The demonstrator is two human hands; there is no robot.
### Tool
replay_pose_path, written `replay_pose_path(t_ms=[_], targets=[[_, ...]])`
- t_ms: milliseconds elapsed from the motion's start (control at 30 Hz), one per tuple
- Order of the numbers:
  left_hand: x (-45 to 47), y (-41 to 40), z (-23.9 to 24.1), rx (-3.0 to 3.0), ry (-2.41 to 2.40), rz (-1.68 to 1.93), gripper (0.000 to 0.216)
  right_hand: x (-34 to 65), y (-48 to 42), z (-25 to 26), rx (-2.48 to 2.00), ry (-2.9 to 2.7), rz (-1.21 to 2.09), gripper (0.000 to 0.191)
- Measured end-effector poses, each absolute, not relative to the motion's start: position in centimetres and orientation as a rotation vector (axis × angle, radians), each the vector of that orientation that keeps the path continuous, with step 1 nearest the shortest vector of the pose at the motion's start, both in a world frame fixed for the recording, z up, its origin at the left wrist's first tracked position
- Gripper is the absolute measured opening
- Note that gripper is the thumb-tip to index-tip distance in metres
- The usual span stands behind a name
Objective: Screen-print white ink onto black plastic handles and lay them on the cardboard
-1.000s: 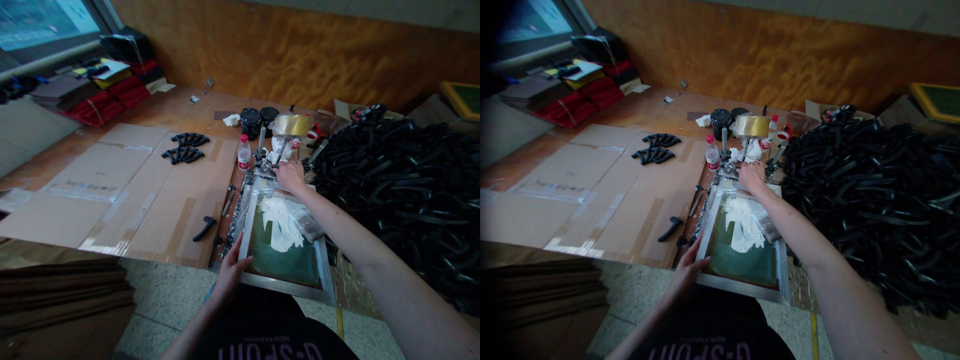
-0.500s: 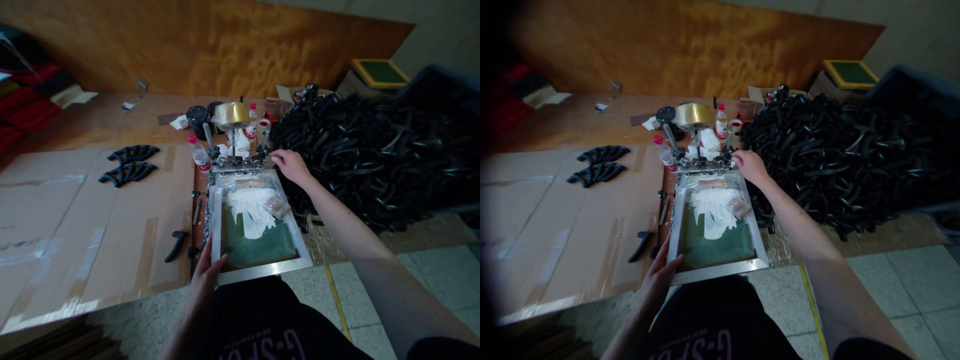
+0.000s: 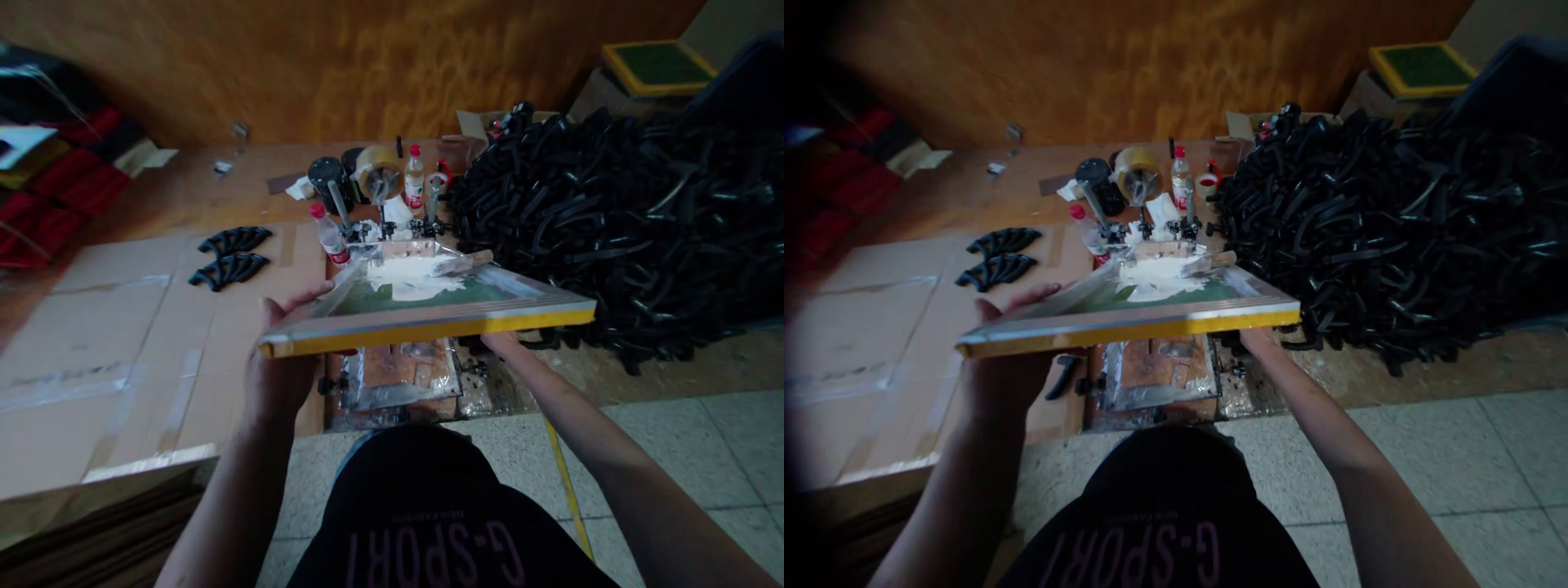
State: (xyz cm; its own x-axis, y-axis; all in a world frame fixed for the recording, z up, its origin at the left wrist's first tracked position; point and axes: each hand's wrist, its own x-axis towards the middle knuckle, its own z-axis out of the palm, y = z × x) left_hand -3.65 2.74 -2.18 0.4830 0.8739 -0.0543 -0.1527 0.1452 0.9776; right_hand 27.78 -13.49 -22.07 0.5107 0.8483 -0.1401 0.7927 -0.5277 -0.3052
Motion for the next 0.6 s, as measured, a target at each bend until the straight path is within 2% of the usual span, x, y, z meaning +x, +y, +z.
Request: replay_pose_path(t_ms=[133,167,267,333,433,600], targets=[[-2.5,3.7,-0.5,1.135,0.747,0.861,0.055,28.9,-13.4,-20.7,-2.557,-1.51,0.379,0.058],[-2.3,3.8,-0.3,1.132,0.74,0.862,0.055,29.2,-13.6,-19.9,-2.53,-1.531,0.346,0.059],[-1.7,4.1,0.0,1.153,0.699,0.875,0.054,29.0,-13.9,-17.6,-2.373,-1.458,0.311,0.036],[-1.4,4.2,0.0,1.182,0.677,0.891,0.055,27.4,-13.3,-16.8,-2.239,-1.255,0.481,0.025],[-1.1,4.4,0.2,1.211,0.674,0.905,0.057,23.1,-11.2,-17.4,-2.098,-0.958,0.707,0.036],[-1.0,4.5,0.2,1.233,0.719,0.928,0.059,17.3,-7.8,-20.2,-2.241,-0.933,0.55,0.041]])
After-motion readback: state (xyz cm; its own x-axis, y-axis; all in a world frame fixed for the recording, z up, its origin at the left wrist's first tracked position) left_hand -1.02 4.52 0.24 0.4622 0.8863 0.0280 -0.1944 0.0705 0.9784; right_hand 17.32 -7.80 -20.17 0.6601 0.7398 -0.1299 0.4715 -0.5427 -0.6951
